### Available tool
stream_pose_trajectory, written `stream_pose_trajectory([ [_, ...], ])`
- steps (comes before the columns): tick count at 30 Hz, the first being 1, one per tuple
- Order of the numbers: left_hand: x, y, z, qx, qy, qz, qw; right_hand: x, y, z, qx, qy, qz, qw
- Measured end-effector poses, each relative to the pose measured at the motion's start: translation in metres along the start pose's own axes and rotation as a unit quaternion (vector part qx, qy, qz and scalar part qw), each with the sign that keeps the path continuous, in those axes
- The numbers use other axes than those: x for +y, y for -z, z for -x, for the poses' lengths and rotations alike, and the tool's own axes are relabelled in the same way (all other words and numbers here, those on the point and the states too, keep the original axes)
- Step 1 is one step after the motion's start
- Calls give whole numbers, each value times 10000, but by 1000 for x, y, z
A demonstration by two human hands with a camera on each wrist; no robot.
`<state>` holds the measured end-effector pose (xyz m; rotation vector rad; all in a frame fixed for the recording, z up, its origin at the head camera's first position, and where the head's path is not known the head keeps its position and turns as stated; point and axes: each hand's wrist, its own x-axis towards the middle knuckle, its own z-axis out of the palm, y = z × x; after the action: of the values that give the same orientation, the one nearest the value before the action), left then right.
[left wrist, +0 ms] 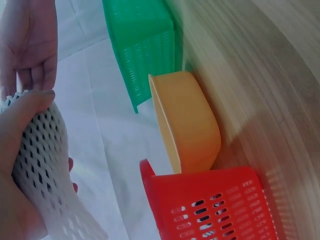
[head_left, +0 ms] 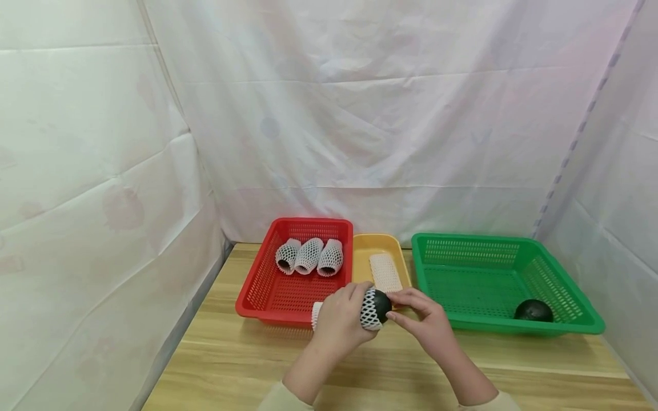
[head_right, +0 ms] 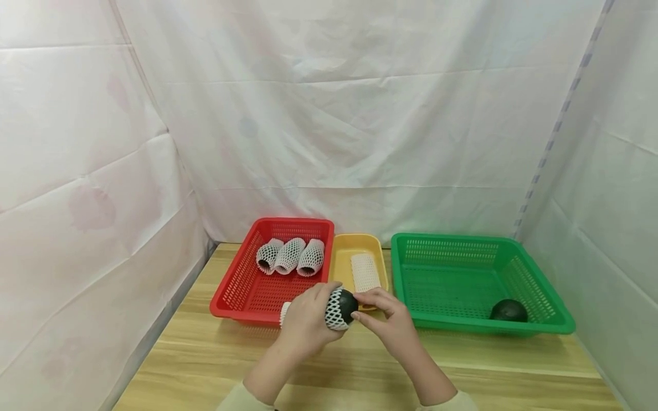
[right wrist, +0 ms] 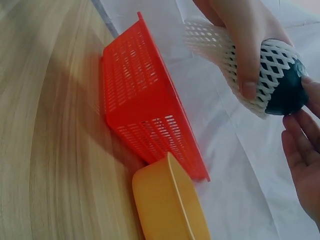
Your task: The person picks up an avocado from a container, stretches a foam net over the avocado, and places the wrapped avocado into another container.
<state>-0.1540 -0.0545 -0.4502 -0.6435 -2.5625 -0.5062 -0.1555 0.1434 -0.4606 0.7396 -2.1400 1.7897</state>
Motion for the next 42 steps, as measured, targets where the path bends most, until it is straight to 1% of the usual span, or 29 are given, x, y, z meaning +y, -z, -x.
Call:
stream_pose_trajectory([
  [4, 3, 2, 0, 68, -48, 69, 9999, -7, -2, -1, -16, -2, -246, 9997],
  [7, 4, 3, 1, 144, -82, 108, 9998, -10, -4, 0, -24, -35, -335, 9994],
  [11, 5, 3, 2, 264, -141, 174, 9994, -10, -6, 0, -72, -105, -295, 9995],
  [16, 6, 4, 1, 431, -281, 272, 9983, -10, -8, 0, -109, -76, -192, 9997],
  [24, 7, 4, 0, 727, -506, 123, 9960, -8, -12, -2, -141, -81, -111, 9998],
  [36, 8, 2, -1, 734, -534, -102, 9958, -9, -19, -2, -206, 185, -238, 9993],
  [42, 8, 1, -2, 875, -711, -264, 9933, -8, -23, 0, -130, 72, -89, 9999],
])
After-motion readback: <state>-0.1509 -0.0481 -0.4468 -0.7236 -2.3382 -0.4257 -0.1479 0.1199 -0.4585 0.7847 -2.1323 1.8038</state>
